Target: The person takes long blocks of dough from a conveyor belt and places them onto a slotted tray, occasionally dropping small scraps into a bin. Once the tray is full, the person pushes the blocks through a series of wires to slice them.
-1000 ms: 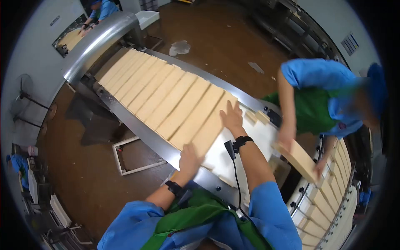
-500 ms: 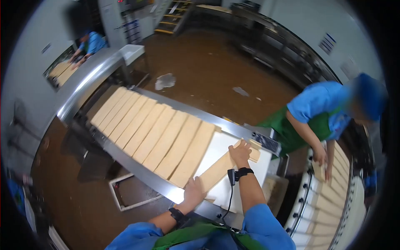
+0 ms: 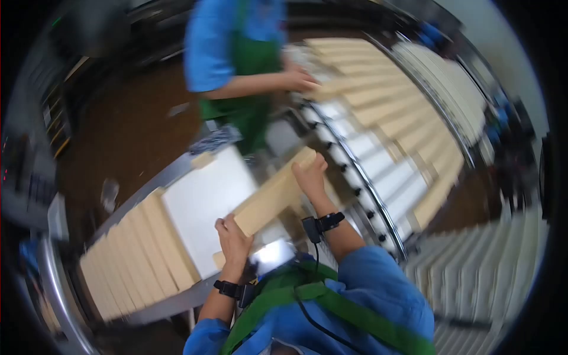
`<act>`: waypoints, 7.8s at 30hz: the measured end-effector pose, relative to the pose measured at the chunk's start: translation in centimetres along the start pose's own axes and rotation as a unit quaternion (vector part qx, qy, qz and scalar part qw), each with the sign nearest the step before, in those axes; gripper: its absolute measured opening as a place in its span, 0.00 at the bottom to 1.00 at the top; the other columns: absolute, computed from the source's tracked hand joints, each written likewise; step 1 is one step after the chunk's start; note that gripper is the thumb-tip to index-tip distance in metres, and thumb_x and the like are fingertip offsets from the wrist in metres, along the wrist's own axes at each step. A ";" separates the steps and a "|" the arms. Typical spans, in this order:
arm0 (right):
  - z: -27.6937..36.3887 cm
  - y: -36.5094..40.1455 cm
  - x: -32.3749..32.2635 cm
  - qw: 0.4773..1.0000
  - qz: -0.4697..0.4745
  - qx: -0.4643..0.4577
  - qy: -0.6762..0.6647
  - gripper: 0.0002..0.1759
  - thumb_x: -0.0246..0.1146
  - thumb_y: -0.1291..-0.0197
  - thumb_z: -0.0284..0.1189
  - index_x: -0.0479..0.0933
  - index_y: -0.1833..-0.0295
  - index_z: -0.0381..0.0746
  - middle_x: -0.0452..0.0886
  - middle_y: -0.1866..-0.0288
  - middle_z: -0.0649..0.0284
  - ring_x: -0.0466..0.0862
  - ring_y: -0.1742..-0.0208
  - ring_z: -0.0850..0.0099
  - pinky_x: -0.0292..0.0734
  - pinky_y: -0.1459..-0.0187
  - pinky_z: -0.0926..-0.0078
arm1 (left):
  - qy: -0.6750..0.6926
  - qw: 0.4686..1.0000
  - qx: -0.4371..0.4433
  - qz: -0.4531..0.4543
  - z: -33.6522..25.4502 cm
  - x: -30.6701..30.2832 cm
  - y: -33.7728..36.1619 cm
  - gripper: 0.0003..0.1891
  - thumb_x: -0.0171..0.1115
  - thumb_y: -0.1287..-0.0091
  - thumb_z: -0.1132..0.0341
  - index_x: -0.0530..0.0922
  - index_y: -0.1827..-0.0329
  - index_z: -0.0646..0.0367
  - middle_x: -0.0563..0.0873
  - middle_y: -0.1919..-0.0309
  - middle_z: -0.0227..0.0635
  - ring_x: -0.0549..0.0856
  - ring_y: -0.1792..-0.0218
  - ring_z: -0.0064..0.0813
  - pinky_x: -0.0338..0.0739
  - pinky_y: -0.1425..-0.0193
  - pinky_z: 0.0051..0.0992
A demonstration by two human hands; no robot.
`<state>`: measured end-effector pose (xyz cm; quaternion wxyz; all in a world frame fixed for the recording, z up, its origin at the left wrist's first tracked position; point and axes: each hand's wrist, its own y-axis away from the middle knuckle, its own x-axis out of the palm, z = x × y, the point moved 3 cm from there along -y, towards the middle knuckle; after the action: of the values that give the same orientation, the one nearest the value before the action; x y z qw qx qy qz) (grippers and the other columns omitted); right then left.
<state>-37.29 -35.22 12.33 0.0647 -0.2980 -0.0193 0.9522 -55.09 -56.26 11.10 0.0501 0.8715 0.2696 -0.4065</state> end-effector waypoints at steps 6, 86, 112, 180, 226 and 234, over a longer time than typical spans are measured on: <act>-7.8 -2.3 -20.7 0.980 -0.161 0.110 0.041 0.38 0.63 0.51 0.42 0.60 0.41 0.29 0.66 0.46 0.37 0.70 0.44 0.43 0.68 0.42 0.55 | 0.122 0.951 0.250 0.134 -14.8 4.0 0.2 0.36 0.71 0.56 0.68 0.68 0.39 0.58 0.64 0.44 0.55 0.70 0.45 0.54 0.70 0.42 0.40; 16.6 29.6 20.0 0.593 0.615 -0.520 0.008 0.14 0.60 0.44 0.34 0.77 0.59 0.35 0.79 0.59 0.51 0.77 0.56 0.55 0.72 0.54 0.62 | -0.014 0.891 -0.366 -0.267 17.0 -11.1 14.5 0.31 0.64 0.41 0.62 0.62 0.40 0.71 0.66 0.49 0.60 0.68 0.47 0.55 0.64 0.40 0.43; 15.4 12.4 24.1 0.883 0.286 -0.231 0.293 0.39 0.61 0.50 0.50 0.63 0.38 0.36 0.65 0.42 0.49 0.69 0.44 0.51 0.65 0.41 0.55 | 0.047 0.970 -0.238 0.002 13.1 -10.4 8.7 0.43 0.76 0.56 0.55 0.58 0.45 0.69 0.66 0.53 0.57 0.76 0.55 0.57 0.77 0.54 0.44; 8.7 7.5 -1.7 0.799 0.513 -0.314 0.001 0.12 0.64 0.44 0.31 0.79 0.58 0.34 0.82 0.60 0.54 0.82 0.58 0.61 0.75 0.55 0.71 | -0.156 0.839 -0.371 -0.366 13.5 -10.5 13.5 0.36 0.66 0.44 0.60 0.61 0.37 0.67 0.68 0.42 0.55 0.68 0.41 0.53 0.63 0.37 0.44; 9.7 7.1 7.2 0.993 0.096 0.053 0.038 0.46 0.69 0.57 0.42 0.54 0.36 0.36 0.57 0.37 0.43 0.70 0.42 0.42 0.71 0.45 0.53 | -0.017 0.993 -0.116 0.003 4.1 -8.3 3.4 0.41 0.69 0.50 0.66 0.54 0.35 0.64 0.60 0.45 0.60 0.70 0.48 0.62 0.70 0.44 0.46; 1.2 -2.5 -16.5 0.986 -0.053 0.145 0.066 0.44 0.61 0.50 0.52 0.57 0.35 0.35 0.67 0.42 0.42 0.77 0.48 0.45 0.73 0.49 0.52 | 0.082 0.977 0.183 0.071 -13.2 -2.2 -0.7 0.39 0.70 0.52 0.72 0.61 0.34 0.61 0.62 0.38 0.53 0.61 0.36 0.53 0.61 0.34 0.40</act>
<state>-24.26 -34.97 22.89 0.1584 -0.3461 0.1071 0.9185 -47.56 -52.53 21.59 -0.1034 0.9133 0.1312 -0.3714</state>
